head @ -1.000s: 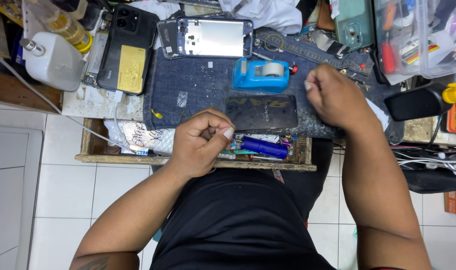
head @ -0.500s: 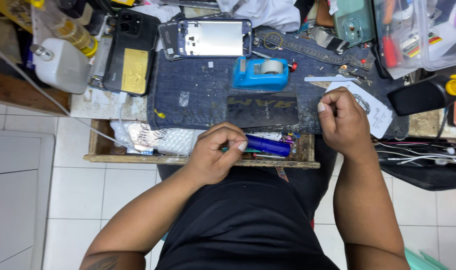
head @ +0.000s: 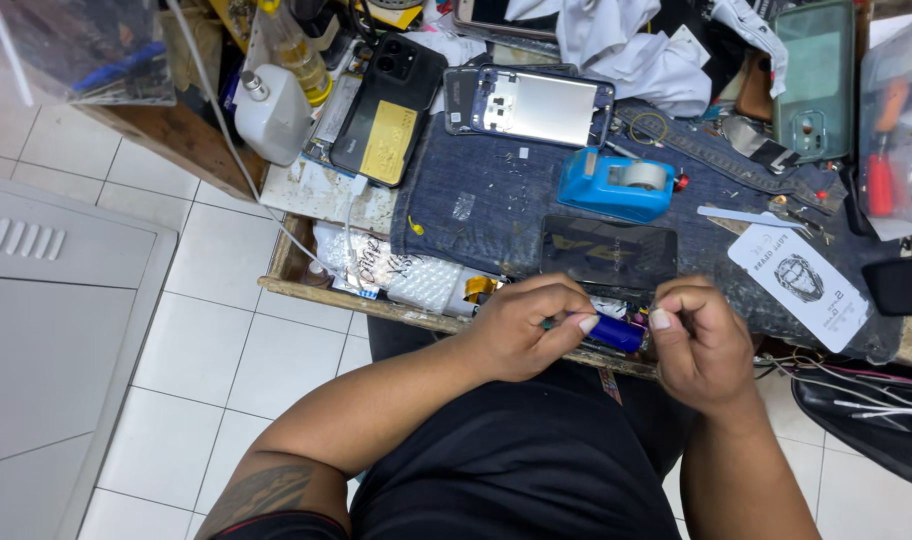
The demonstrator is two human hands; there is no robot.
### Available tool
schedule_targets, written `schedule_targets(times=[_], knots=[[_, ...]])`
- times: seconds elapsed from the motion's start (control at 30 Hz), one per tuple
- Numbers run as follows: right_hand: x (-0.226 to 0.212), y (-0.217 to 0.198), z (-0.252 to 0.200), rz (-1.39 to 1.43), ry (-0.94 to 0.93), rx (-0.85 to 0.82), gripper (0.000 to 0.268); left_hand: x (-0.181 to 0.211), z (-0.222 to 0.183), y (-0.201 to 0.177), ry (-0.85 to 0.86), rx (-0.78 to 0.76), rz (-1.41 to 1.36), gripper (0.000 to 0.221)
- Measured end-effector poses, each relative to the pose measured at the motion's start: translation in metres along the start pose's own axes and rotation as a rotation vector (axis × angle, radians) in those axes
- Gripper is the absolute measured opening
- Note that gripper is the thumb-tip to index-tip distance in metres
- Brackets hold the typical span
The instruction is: The person organizes components from a plastic container onto a workbench and uses a small screwdriver to remove screws from the back of a mobile phone.
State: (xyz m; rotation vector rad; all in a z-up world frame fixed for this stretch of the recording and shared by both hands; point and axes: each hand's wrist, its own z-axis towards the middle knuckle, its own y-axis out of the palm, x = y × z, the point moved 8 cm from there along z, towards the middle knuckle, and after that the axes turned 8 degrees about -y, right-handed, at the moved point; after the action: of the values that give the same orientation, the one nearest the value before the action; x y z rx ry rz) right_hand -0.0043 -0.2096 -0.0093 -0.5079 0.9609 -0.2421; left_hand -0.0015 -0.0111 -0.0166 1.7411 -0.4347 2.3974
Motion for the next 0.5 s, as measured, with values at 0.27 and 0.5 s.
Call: schedule_targets(times=[0.27, 0.5], knots=[[-0.044, 0.033, 0.004, 0.039, -0.163, -0.009, 0.01, 0.005, -0.007, -0.004, -0.028, -0.033, -0.006, 0.009], [-0.049, 0.049, 0.004, 0.049, -0.149, -0.044, 0.011, 0.004, -0.017, -0.009, 0.005, -0.066, -0.141, 0.013]])
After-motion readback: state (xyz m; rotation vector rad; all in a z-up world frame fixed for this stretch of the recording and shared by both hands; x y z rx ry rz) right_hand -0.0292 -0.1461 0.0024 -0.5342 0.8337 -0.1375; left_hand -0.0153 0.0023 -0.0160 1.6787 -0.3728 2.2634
